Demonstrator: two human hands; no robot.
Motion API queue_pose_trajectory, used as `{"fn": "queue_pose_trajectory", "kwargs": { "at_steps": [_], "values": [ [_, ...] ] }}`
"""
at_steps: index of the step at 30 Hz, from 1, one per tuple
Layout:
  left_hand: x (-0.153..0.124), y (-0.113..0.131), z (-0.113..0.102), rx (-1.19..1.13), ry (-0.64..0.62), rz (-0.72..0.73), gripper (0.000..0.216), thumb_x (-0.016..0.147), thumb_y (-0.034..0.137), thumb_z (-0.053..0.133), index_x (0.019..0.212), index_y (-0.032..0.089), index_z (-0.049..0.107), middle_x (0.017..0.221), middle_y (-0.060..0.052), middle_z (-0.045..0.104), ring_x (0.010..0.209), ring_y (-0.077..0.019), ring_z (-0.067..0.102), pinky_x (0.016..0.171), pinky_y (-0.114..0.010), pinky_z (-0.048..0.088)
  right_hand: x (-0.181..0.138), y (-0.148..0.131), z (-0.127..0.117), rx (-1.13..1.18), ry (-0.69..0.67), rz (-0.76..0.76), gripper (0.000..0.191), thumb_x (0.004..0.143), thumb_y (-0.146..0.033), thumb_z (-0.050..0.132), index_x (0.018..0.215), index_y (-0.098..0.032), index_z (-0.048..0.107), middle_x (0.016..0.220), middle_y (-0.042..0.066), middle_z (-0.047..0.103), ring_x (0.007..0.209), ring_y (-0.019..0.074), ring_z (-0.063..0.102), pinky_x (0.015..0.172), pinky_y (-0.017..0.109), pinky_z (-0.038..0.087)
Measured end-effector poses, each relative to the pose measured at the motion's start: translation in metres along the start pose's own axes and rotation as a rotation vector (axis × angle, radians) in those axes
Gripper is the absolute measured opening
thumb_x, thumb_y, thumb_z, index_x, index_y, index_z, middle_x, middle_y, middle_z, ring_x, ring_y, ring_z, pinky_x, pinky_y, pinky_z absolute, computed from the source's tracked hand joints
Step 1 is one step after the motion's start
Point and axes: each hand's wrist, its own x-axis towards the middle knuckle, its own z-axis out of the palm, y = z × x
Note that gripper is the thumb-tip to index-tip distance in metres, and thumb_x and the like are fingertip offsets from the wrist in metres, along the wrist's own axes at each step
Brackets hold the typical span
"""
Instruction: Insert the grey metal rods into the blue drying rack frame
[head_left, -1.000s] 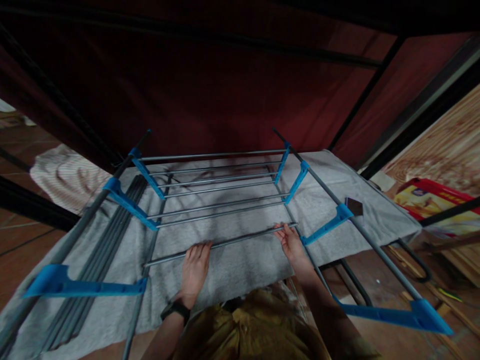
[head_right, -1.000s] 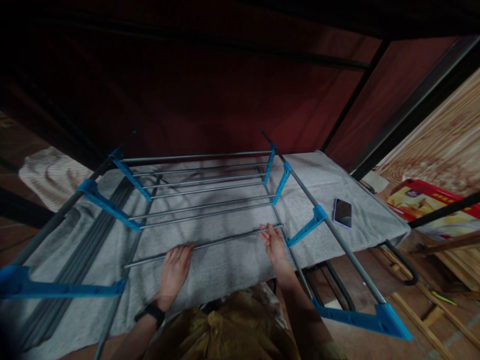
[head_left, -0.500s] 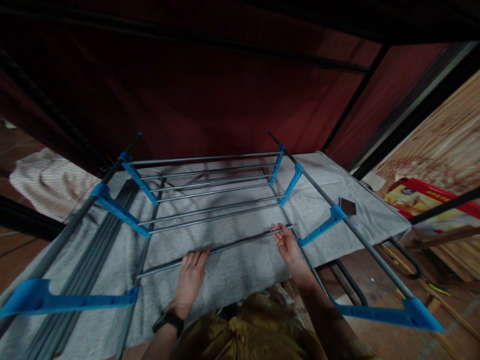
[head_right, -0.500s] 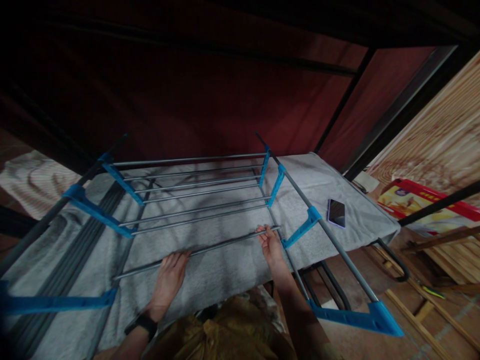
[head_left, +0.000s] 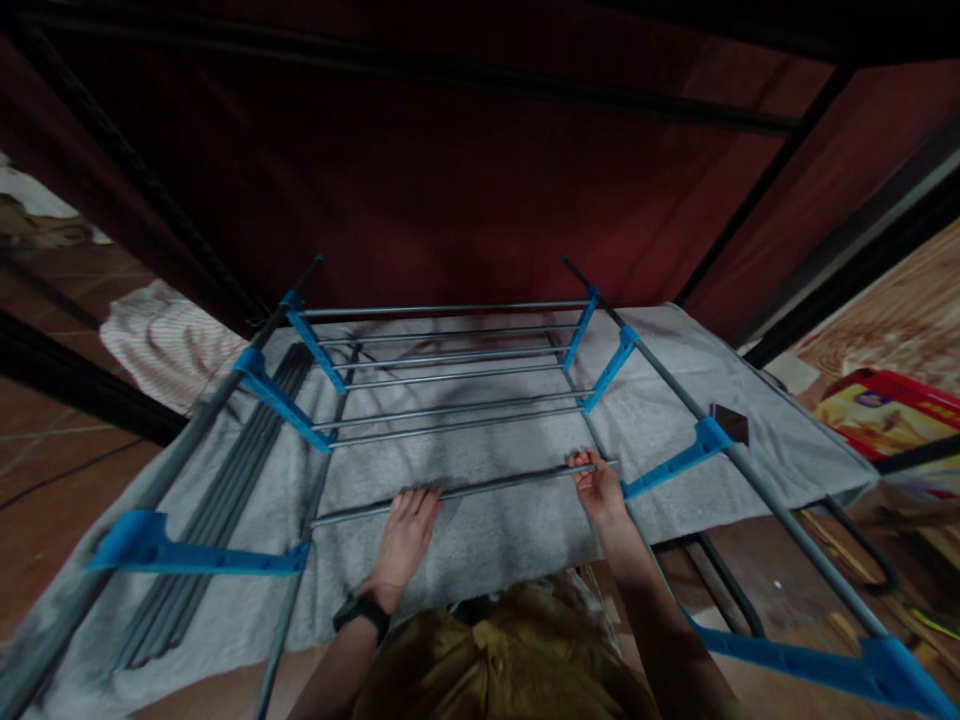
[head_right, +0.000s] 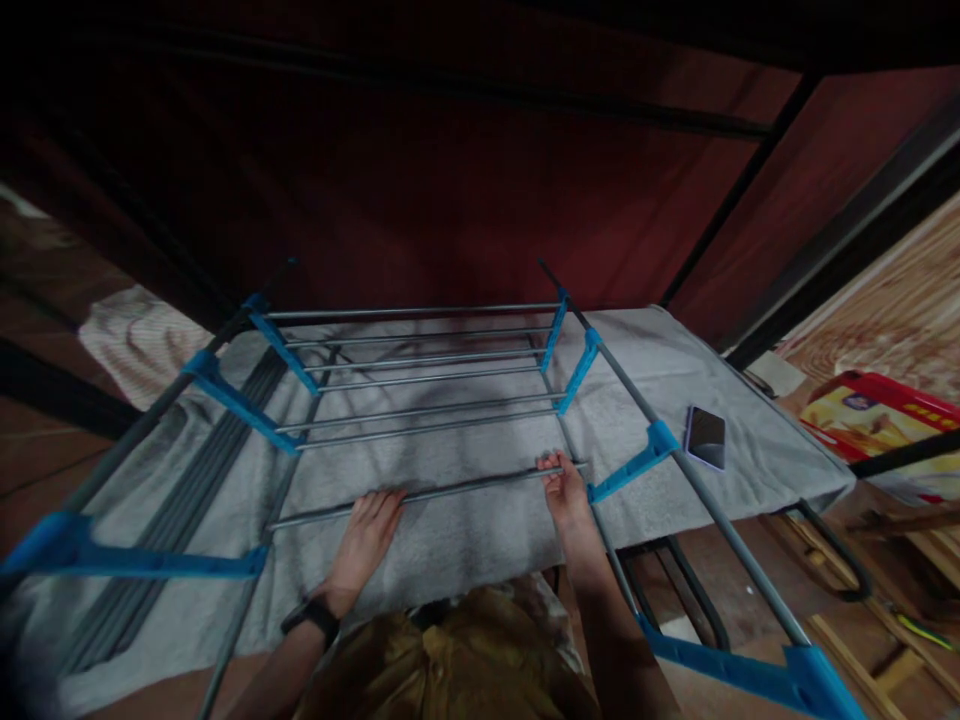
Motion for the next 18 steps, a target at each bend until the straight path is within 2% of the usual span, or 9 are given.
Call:
{"fn": "queue_pose_trajectory", "kwargs": {
  "at_steps": [5, 10, 18],
  "values": [
    [-0.002, 0.011, -0.008, 0.095, -0.067, 0.003, 0.039, 0.093, 0.007, 0.04, 0.121, 0.02, 0.063, 0.109, -0.009, 0.066, 0.105, -0.025, 0.058, 0.098, -0.042, 0.043, 0.001, 0.001, -0.012, -0.022, 0.01, 0.052, 0.015, 0.089, -0.012, 0.059, 0.08, -0.021, 0.066, 0.072, -0.001, 0.071, 0.066, 0.0102, 0.069, 0.082, 0.026, 0.06],
    [-0.002, 0.018, -0.013, 0.144, -0.073, 0.01, 0.036, 0.094, 0.007, 0.044, 0.124, 0.019, 0.061, 0.115, -0.009, 0.064, 0.107, -0.0241, 0.055, 0.1, -0.042, 0.042, 0.007, 0.002, -0.021, -0.085, 0.022, 0.034, 0.016, 0.091, -0.015, 0.059, 0.08, -0.023, 0.068, 0.073, -0.001, 0.071, 0.065, 0.011, 0.07, 0.088, 0.03, 0.06],
    [-0.003, 0.019, -0.009, 0.2, -0.126, 0.014, 0.038, 0.096, 0.01, 0.047, 0.132, 0.02, 0.054, 0.112, -0.007, 0.063, 0.106, -0.0212, 0.056, 0.098, -0.038, 0.043, 0.004, -0.002, -0.028, -0.031, -0.047, 0.081, 0.009, 0.083, -0.014, 0.064, 0.088, -0.019, 0.07, 0.086, 0.001, 0.074, 0.085, 0.013, 0.073, 0.096, 0.032, 0.058]
  ]
}}
